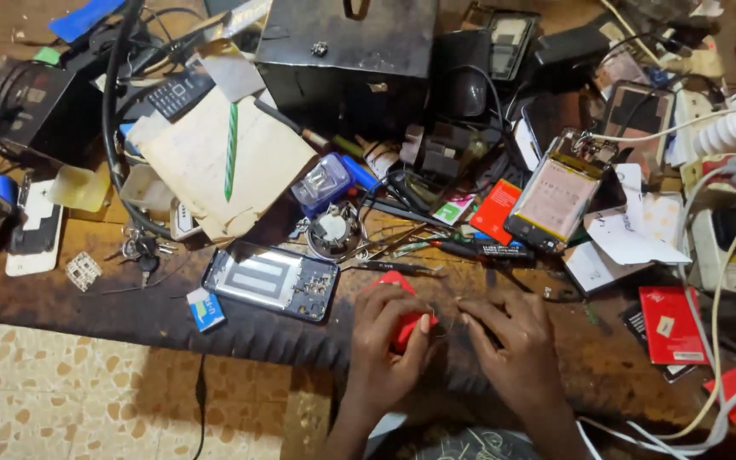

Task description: Soldering small electronic components and wires on a cluttered workbench during a mobile phone repair.

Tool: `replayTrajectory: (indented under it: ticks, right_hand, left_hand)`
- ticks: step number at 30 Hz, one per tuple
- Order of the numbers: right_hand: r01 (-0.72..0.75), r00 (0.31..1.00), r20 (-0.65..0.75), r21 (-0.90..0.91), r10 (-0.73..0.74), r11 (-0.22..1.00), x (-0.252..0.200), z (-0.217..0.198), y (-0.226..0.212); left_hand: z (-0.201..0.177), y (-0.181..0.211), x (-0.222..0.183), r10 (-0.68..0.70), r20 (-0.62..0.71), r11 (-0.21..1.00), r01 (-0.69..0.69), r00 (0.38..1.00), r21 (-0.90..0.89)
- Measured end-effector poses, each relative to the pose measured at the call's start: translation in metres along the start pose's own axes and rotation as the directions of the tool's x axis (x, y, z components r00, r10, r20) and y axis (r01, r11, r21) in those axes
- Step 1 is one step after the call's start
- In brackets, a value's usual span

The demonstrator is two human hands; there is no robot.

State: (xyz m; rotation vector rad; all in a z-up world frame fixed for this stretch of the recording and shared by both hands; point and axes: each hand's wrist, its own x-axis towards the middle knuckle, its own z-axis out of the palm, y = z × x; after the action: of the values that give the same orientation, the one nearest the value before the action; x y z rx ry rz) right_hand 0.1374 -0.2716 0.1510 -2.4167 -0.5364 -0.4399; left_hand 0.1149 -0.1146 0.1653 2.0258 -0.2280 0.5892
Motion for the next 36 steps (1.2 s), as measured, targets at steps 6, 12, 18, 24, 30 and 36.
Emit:
replayTrajectory:
  ticks: [6,12,18,24,30,36]
  right_hand:
    - [-0.008,1.0,0.017,0.032,0.008,0.999,-0.006,0.003,0.006]
    - [-0.059,0.998,0.012,0.05,0.059,0.997,-0.009,0.0,0.005]
    - [0.001,1.0,0.007,-0.01,-0.001,1.0,-0.01,0.002,0.009]
    - [-0.001,0.995,0.103,-0.037,0.005,0.999,-0.012,0.006,0.009]
    - [0.041,0.996,0.086,-0.077,-0.035,0.996,-0.011,0.005,0.005]
    - [0.032,0.999,-0.003,0.037,-0.032,0.999,-0.018,0.009,0.017]
  left_hand:
    - [0.0,-0.002,-0.006,-0.051,-0.025,0.996,0.049,0.998,-0.069]
    - [0.002,-0.002,-0.008,-0.031,-0.014,0.999,0.03,0.999,-0.037]
    - [0.008,-0.002,-0.01,0.029,0.04,0.998,-0.032,0.999,0.057]
    - [0.002,0.002,-0.011,-0.006,-0.034,1.0,0.006,0.999,-0.025]
    - [0.0,0.0,-0.01,-0.029,-0.086,0.995,0.021,0.996,-0.101]
    - [-0.008,0.047,-0.009,0.014,-0.049,0.811,-0.04,0.999,-0.584]
